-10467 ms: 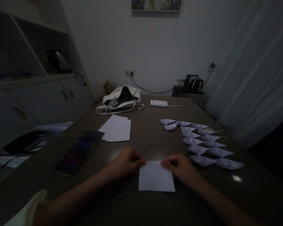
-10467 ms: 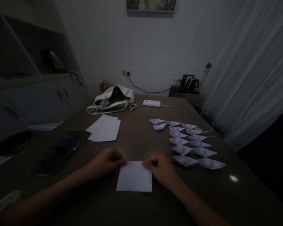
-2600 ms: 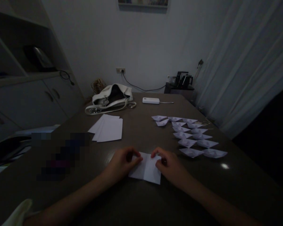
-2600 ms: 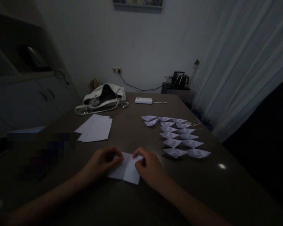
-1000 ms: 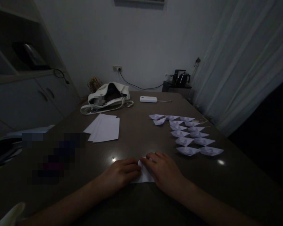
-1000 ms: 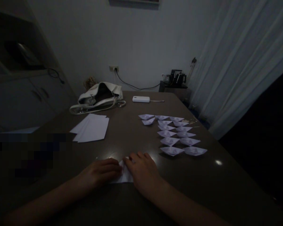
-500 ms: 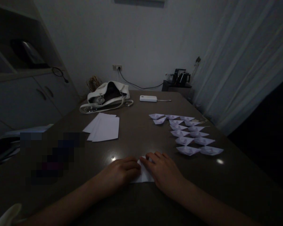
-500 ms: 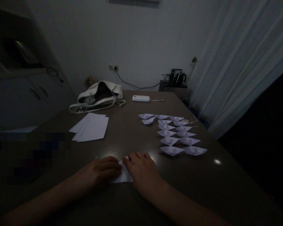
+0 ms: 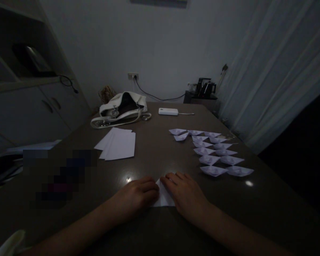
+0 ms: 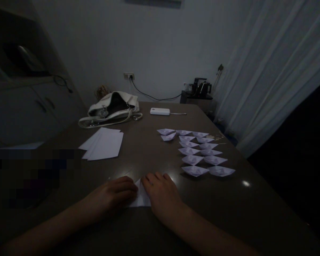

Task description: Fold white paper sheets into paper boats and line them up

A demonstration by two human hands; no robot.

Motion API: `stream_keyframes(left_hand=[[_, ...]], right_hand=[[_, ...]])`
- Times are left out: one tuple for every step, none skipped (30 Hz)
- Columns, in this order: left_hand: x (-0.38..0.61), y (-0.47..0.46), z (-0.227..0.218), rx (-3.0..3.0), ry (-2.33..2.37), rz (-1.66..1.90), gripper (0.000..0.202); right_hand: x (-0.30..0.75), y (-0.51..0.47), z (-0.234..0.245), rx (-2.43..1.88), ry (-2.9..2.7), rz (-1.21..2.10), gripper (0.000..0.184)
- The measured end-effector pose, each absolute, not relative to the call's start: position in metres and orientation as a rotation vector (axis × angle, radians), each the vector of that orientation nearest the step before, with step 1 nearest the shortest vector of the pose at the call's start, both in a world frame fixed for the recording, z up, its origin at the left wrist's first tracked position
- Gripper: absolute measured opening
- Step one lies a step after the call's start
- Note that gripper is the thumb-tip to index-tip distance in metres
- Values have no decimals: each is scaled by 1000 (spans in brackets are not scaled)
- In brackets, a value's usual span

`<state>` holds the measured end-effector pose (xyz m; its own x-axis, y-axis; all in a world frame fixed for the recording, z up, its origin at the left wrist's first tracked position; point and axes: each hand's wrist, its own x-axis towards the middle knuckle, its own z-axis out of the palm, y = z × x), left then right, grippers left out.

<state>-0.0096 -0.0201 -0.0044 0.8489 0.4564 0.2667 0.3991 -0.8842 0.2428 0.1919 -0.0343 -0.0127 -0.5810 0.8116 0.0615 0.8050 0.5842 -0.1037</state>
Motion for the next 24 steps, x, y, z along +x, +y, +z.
stream_keyframes(left_hand=[[-10,-20,-5,2850,666,477,23],[-10,-20,-5,2851,665,476,23],[-10,-19,-5,2852,662,481,23],[-10,-19,-6,2854,653,484,23],[-10,-19,-7,2856,640,485,23],[-10,-19,-7,2859,625,487,23],[-10,-18,-8,2862,615,486,23],[-11,-18,-8,2862,610,484,22],[-11,-18,-9,2861,612,481,21],[-11,-18,-9,2857,619,475,20],[-11,-18,-9,2853,628,475,20],[-11,-18,-9,2849,631,474,20],[-11,-18,-8,2845,632,473,21],[-11,-18,-8,2841,635,472,21],[-10,-19,-8,2837,639,468,21],[-10,-19,-7,2834,641,467,20],[-10,-19,-7,2834,646,467,20],[-10,-19,-6,2837,652,463,19],[-10,-19,-6,2843,654,457,19],[-10,-19,-6,2848,650,447,19],[-10,-19,-6,2854,643,438,19],[-10,-19,-5,2857,638,433,19],[-10,-19,-5,2856,639,430,19],[-9,-19,-5,2854,641,429,19]], right_hand=[[192,-34,-13,-1384,-2703,97,44],[192,-34,-14,-1381,-2702,95,45],[192,-34,-14,-1376,-2702,92,46],[192,-34,-14,-1374,-2700,89,46],[192,-34,-15,-1373,-2697,87,45],[192,-34,-15,-1375,-2695,87,44],[192,-34,-15,-1376,-2696,92,44],[191,-34,-14,-1378,-2699,95,43],[191,-34,-14,-1380,-2702,94,44],[191,-34,-13,-1382,-2706,92,44],[191,-34,-12,-1383,-2711,89,45],[191,-34,-12,-1385,-2715,86,46],[192,-35,-11,-1385,-2718,84,46],[192,-35,-11,-1383,-2722,83,46],[192,-35,-11,-1382,-2727,82,46],[191,-35,-11,-1381,-2731,79,46],[191,-35,-11,-1381,-2734,71,46],[191,-36,-11,-1380,-2737,60,46],[191,-36,-11,-1380,-2742,46,46],[190,-36,-11,-1381,-2746,28,46],[190,-36,-11,-1382,-2752,13,45],[190,-35,-12,-1383,-2758,-3,44],[189,-35,-12,-1385,-2762,-18,42],[189,-35,-12,-1384,-2766,-33,41]])
